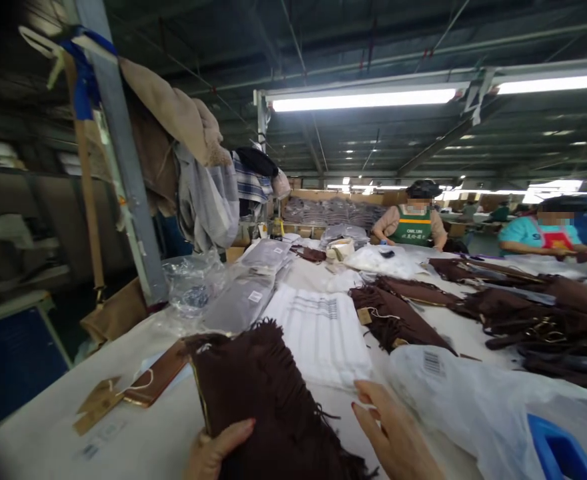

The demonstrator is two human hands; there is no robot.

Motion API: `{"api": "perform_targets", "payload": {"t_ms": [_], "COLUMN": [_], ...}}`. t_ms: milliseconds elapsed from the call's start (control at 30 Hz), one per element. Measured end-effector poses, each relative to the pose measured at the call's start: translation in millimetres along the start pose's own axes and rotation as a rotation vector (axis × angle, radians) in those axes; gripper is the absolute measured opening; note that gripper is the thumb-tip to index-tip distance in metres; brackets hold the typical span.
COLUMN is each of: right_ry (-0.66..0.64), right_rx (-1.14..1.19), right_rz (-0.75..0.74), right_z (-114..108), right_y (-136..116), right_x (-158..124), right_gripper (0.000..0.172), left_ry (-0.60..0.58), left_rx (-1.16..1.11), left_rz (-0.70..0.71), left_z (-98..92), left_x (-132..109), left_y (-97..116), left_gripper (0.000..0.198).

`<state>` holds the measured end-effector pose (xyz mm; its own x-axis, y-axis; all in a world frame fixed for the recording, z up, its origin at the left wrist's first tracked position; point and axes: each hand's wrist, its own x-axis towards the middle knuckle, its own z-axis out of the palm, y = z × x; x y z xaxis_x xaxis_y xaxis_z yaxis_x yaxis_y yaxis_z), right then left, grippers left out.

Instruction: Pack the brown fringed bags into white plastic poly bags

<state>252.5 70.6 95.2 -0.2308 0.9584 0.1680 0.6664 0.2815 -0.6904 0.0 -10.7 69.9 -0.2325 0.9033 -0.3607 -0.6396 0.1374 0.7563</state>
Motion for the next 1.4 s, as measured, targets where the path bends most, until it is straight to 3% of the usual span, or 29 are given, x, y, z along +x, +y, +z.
{"api": "perform_targets", "payload": {"t_ms": [100,167,300,367,433,533,600,767,867,967,1100,1300,1400], "right_ry": [0.304,0.464,0.515,0.422,0.217,-0.125,-0.193,-0.015,0.083,0.206,0.209,0.224,0.168], "right_rx": [-0.206,-0.315,-0.468,-0.512,-0.496,-0.336,-0.2,-0.114,-0.206,-0.283,-0.42,-0.268,-0.13], "right_rz": [-0.49,-0.728,-0.914,-0.874,-0.735,-0.59,-0.618,-0.736,-0.808,-0.899,-0.937,-0.819,-0.555], "right_z": [-9.6,-19.8,-42.0,-48.8,-51.1,-49.3,-48.7,-60.3,-68.6,-71.0,-71.7,-76.2,-77.1], "right_y": [-23.4,-52.4,-116.1,-137.6,-147.8,-148.3,-146.2,-150.2,-153.9,-153.2,-150.6,-143.1,-121.3], "right_x": [-4.4,-5.2,3.8,13.6,24.0,33.2,32.0,13.4,5.7,4.2,4.7,9.3,21.4], "right_gripper": [0.034,0.039,0.055,0.069,0.074,0.041,0.041,0.033,0.027,0.022,0.023,0.023,0.025], "left_ry": [-0.078,-0.168,-0.402,-0.532,-0.63,-0.679,-0.694,-0.835,-0.874,-0.865,-0.862,-0.754,-0.823], "left_rx": [-0.05,-0.015,0.082,0.134,0.178,0.216,0.226,0.252,0.288,0.298,0.26,0.337,0.27], "left_rz": [0.169,0.199,0.079,0.023,-0.02,-0.061,-0.043,-0.017,-0.062,0.009,0.009,0.084,-0.041], "left_z": [21.0,32.0,42.3,45.5,49.5,55.1,56.5,51.8,49.1,50.0,53.2,49.4,44.3], "left_x": [-12.2,-17.1,-23.1,-27.6,-32.9,-39.1,-41.9,-50.2,-53.7,-52.4,-47.7,-38.7,-30.2], "left_y": [33.4,47.4,50.4,46.8,44.6,44.7,45.9,47.5,44.7,38.5,27.5,-1.7,-4.6], "left_gripper": [0.044,0.045,0.052,0.056,0.057,0.057,0.059,0.068,0.061,0.053,0.06,0.046,0.051]}}
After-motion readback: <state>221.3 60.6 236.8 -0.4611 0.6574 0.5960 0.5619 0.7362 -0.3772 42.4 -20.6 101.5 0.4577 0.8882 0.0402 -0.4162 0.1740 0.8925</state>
